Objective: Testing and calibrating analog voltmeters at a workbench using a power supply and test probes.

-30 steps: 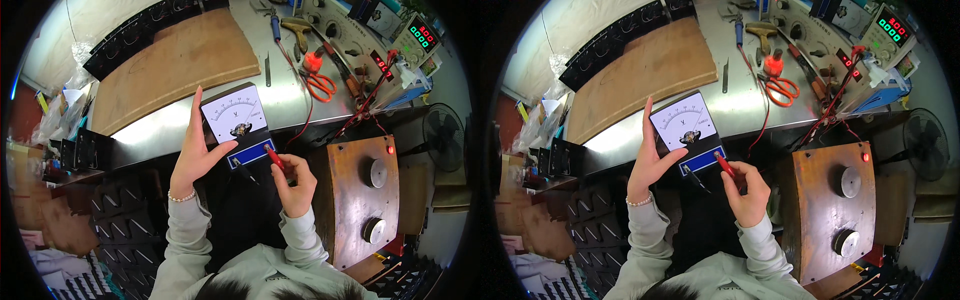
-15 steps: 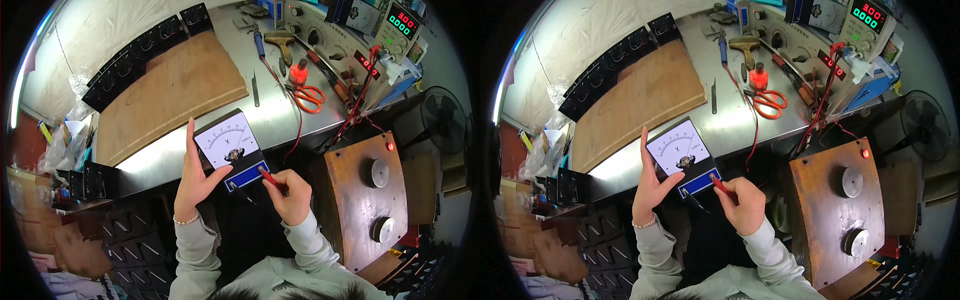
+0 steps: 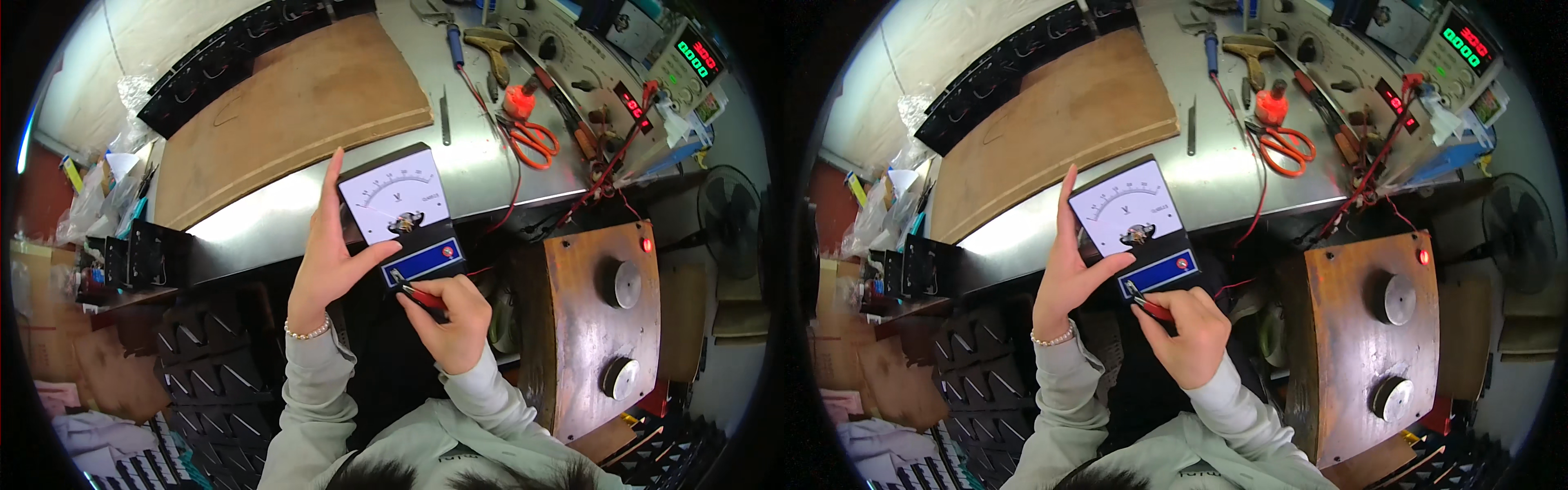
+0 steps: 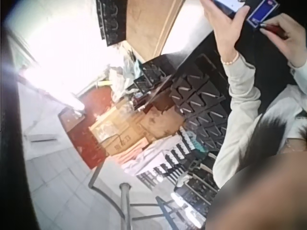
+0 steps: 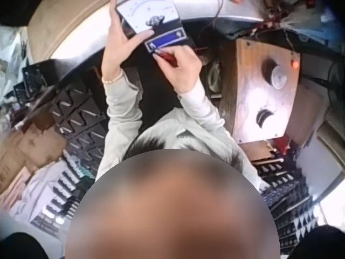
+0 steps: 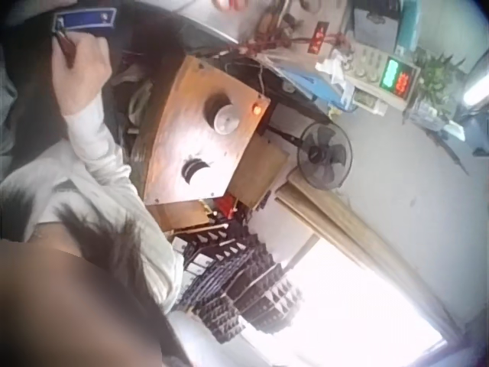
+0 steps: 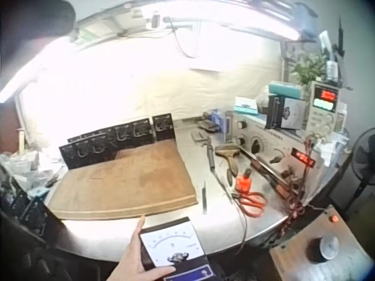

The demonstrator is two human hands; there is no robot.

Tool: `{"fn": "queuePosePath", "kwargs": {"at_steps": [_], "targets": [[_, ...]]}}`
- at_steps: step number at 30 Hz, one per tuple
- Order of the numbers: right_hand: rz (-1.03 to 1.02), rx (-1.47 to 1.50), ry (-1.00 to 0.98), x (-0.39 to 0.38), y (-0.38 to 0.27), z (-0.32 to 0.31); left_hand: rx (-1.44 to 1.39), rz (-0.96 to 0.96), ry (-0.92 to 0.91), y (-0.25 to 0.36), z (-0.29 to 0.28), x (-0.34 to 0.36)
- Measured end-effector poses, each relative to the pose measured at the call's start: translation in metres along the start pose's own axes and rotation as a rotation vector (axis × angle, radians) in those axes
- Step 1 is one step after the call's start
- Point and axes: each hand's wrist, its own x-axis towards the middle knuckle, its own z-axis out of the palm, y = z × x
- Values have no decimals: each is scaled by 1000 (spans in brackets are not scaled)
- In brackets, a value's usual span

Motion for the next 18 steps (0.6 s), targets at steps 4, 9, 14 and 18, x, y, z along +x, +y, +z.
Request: {"fn": "queuePosePath", "kwargs": {"at_steps": [4, 9, 14, 18], "targets": [[-25, 11, -54, -15, -1, -23, 1, 14, 16, -3, -1, -1], [235, 3, -190, -39, 7, -39, 4, 40, 51, -11, -6, -4], [214, 5, -231, -51, 12, -33, 159, -7, 99, -12, -9, -7], [55, -45, -274, -53, 16, -22, 474, 53, 266, 3, -8, -36]]}}
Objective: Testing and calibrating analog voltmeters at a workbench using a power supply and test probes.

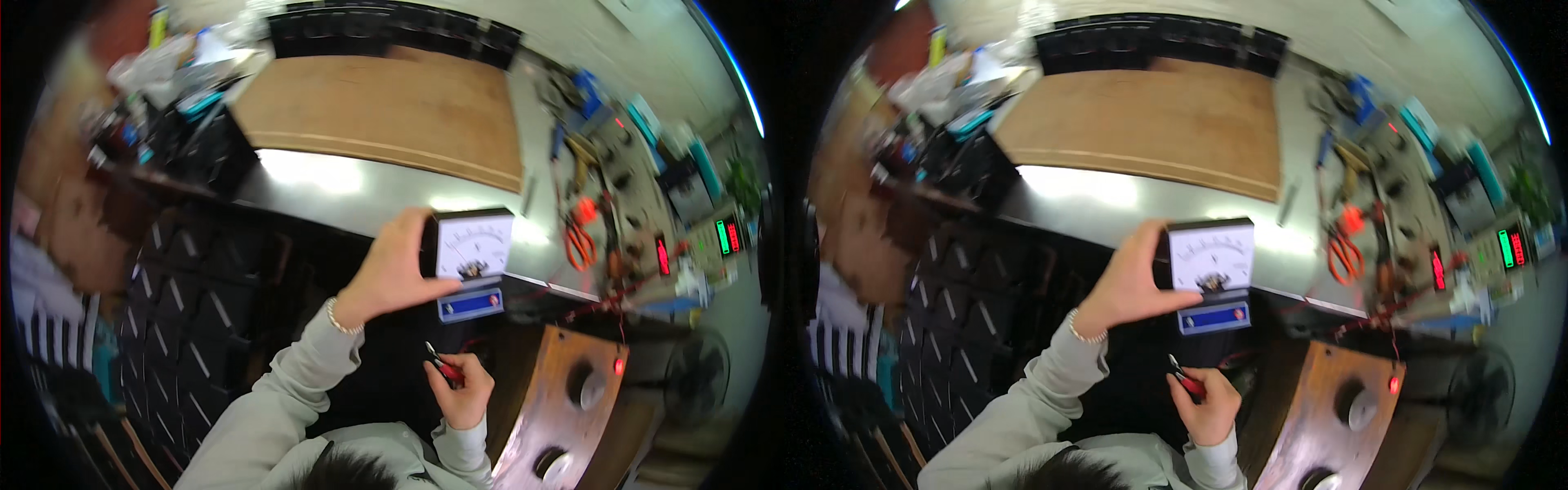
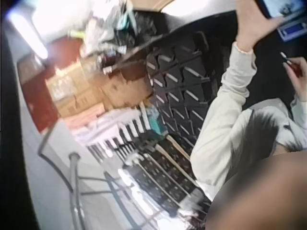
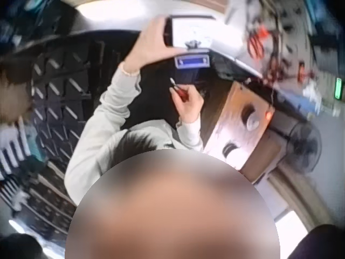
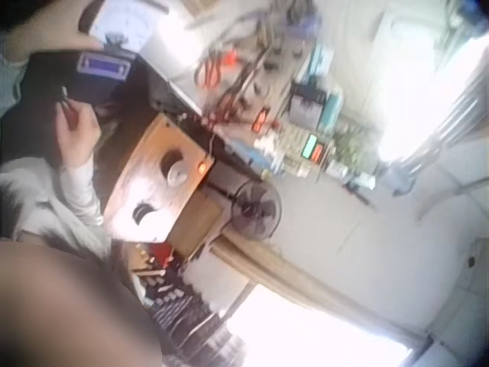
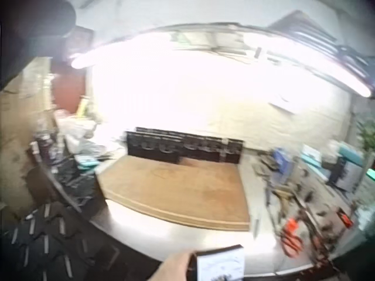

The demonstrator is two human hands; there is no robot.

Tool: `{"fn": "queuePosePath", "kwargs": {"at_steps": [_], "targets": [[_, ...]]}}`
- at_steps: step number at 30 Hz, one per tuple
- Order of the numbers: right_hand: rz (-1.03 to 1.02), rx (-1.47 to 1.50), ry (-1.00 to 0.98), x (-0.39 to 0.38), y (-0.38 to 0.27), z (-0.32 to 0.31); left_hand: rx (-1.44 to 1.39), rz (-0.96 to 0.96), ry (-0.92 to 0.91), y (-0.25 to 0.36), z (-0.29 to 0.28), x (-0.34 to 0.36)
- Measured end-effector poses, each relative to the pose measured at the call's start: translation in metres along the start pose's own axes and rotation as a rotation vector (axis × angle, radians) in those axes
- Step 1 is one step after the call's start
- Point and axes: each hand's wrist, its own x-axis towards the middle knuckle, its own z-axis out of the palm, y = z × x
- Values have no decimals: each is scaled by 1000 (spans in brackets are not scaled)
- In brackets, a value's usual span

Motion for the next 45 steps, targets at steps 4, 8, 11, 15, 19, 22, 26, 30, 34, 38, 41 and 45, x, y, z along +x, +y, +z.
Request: {"fn": "queuePosePath", "kwargs": {"at_steps": [4, 8, 11, 15, 19, 22, 26, 30, 34, 38, 41, 45], "targets": [[7, -78, -125, -3, 10, 2, 327, 71, 231, 21, -74, -66], [67, -102, -257, -10, 26, 14, 797, -188, 566, 44, -213, -151], [-17, -128, -351, -6, 29, 30, 1395, -289, 848, 44, -314, -182], [-71, -148, -436, 7, 18, 45, 1652, -375, 653, -4, -446, -181], [-229, -257, -450, 16, 8, 53, 1669, -480, 371, -104, -512, -170], [-205, -302, -418, 13, 7, 51, 1555, -699, 313, -183, -529, -162], [-131, -386, -411, 1, 10, 40, 1378, -884, 275, -281, -537, -166], [-108, -403, -394, -8, 10, 42, 1285, -913, -90, -354, -561, -169], [-188, -305, -475, -6, 4, 67, 1148, -1156, -337, -387, -570, -168], [-351, -146, -428, 15, -8, 77, 1095, -1224, -435, -371, -561, -159], [-360, 28, -303, 55, -10, 57, 1137, -1206, -454, -321, -532, -146], [-38, 116, -92, 107, -16, 7, 1223, -1071, -249, -201, -451, -129]]}}
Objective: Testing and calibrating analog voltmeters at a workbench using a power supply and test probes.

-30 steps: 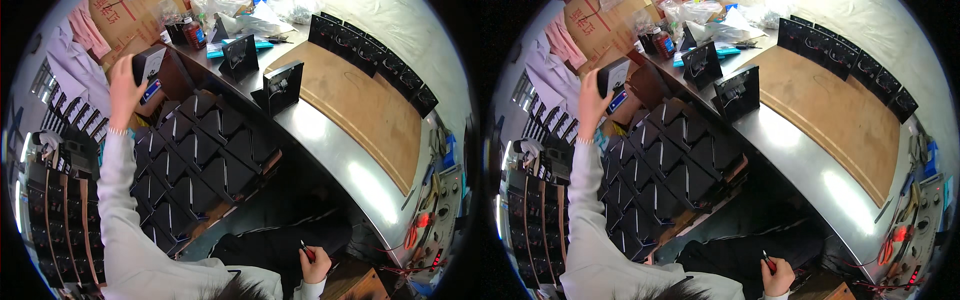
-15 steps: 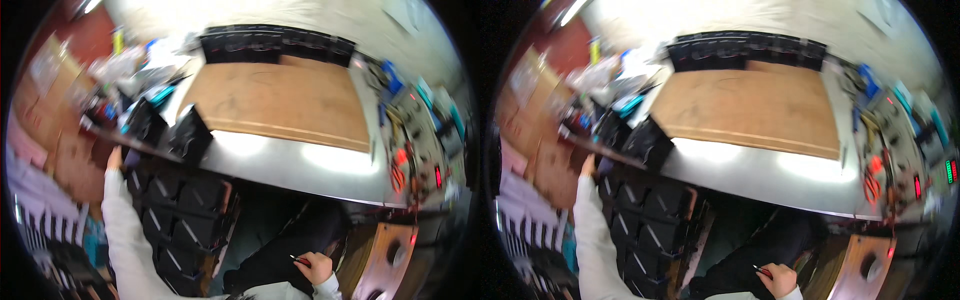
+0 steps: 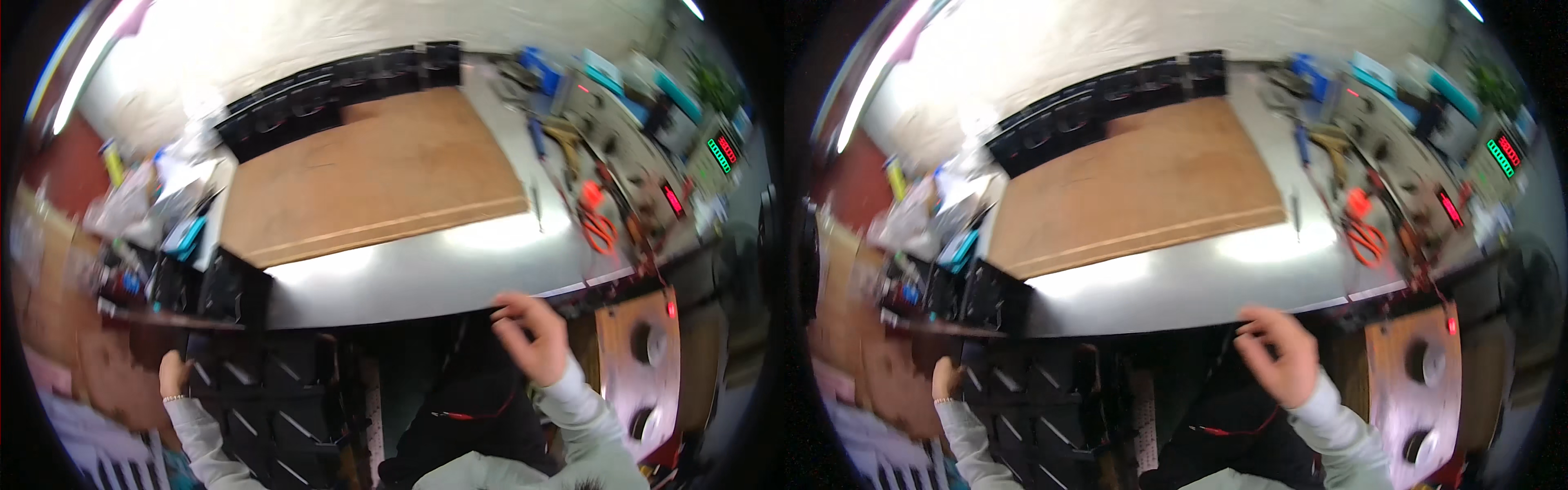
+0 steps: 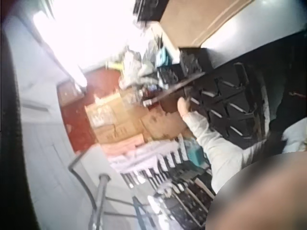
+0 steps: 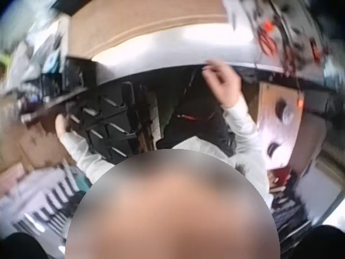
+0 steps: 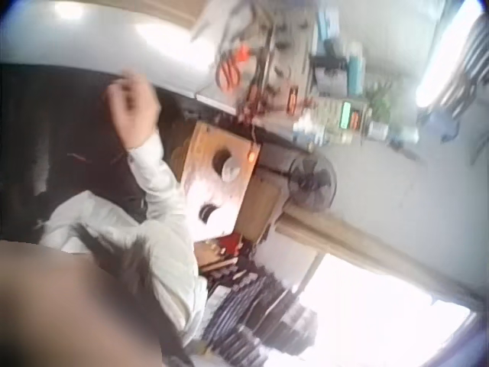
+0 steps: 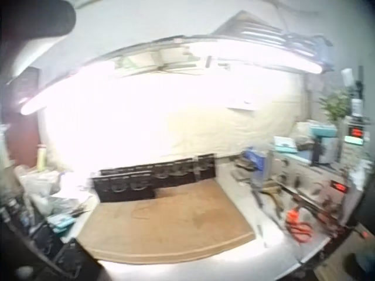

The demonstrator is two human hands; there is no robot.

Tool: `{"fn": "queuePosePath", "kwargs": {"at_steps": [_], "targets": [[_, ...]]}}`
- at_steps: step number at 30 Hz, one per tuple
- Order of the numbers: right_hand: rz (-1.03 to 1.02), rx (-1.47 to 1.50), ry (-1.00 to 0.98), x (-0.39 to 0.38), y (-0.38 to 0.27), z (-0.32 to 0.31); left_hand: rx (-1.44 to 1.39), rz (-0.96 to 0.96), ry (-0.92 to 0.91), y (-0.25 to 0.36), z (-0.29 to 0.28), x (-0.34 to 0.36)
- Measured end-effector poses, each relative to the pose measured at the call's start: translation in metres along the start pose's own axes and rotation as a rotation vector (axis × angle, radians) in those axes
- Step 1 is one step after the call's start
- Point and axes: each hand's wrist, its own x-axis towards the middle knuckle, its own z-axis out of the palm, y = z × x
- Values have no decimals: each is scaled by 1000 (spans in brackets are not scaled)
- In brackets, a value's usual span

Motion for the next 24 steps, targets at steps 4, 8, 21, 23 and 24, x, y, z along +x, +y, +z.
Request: {"fn": "queuePosePath", "kwargs": {"at_steps": [4, 8, 21, 23, 24], "targets": [[397, 931, -33, 66, -1, -37, -1069, 445, -33, 81, -66, -138], [698, 1504, 82, 112, 10, -32, -1149, 424, 767, 187, -84, -161], [718, 1533, 6, 127, 3, 14, -737, 123, 1167, 175, -57, -73], [725, 1445, -60, 131, 9, 15, -752, 90, 1140, 159, -53, -57], [566, 1173, -148, 135, 14, 14, -729, 90, 1155, 152, -51, -49]]}}
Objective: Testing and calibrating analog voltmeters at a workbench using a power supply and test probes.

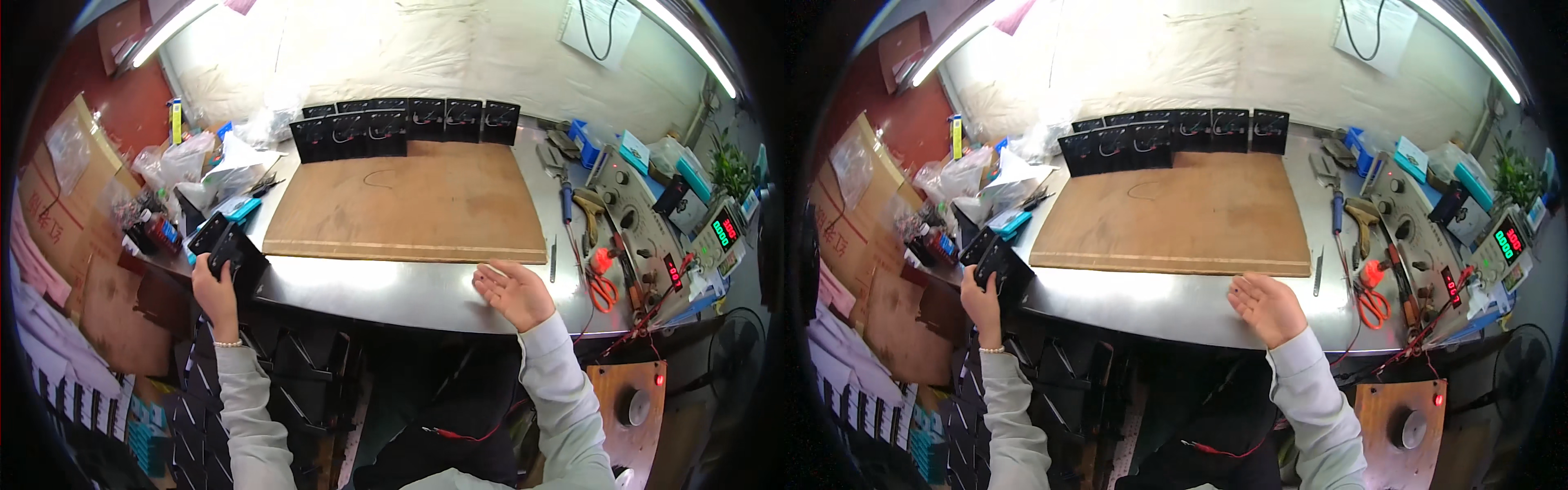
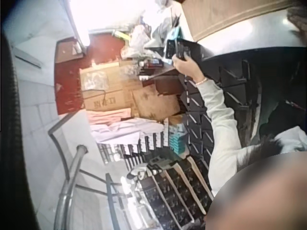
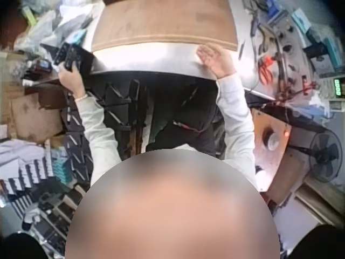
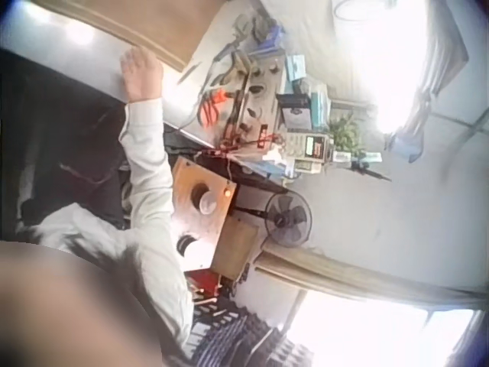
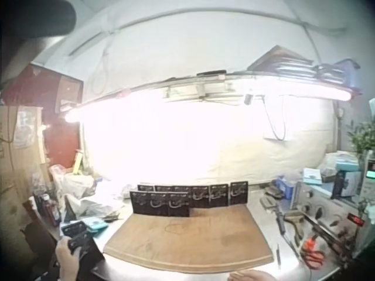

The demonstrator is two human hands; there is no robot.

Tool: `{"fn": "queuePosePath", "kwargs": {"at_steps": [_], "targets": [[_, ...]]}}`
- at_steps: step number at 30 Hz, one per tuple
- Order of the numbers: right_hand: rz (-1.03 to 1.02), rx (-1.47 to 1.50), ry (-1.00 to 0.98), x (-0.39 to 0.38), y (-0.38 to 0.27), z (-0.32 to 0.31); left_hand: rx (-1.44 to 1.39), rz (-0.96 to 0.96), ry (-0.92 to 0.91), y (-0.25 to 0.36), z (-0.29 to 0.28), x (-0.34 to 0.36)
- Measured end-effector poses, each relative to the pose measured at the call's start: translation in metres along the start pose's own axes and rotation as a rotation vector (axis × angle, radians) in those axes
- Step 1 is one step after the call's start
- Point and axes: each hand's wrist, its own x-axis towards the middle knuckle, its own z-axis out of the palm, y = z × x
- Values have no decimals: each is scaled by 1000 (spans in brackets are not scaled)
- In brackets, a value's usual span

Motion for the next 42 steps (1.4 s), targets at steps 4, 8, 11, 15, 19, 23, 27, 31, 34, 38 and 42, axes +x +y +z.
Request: {"fn": "queuePosePath", "kwargs": {"at_steps": [4, 8, 11, 15, 19, 23, 27, 31, 34, 38, 42], "targets": [[-815, -1093, 246, 24, -11, -23, 45, 33, 31, -28, 8, 18], [-856, -1688, 429, 27, -54, -56, 56, 66, 66, -9, -1, 25], [-770, -1784, 389, 21, -72, -65, 147, 246, 241, 33, -11, 6], [-593, -1925, 356, 23, -86, -55, -117, 390, -213, 67, 21, -15], [-506, -2039, 358, 30, -84, -47, -203, 150, -474, 70, 114, 15], [-619, -1852, 334, 44, -86, -59, 361, -204, -626, 74, 160, 30], [-482, -1543, 397, 63, -105, -81, 406, -307, -551, 69, 164, 42], [-424, -1289, 406, 75, -117, -90, 272, -269, -618, 42, 155, 67], [-639, -1165, 512, 65, -128, -76, 84, -269, -725, 37, 129, 84], [-431, -877, 230, -17, -176, -52, -74, -322, -1039, 63, 44, 101], [-222, -328, 167, -121, -201, -28, -394, -569, -1097, 91, -74, 107]]}}
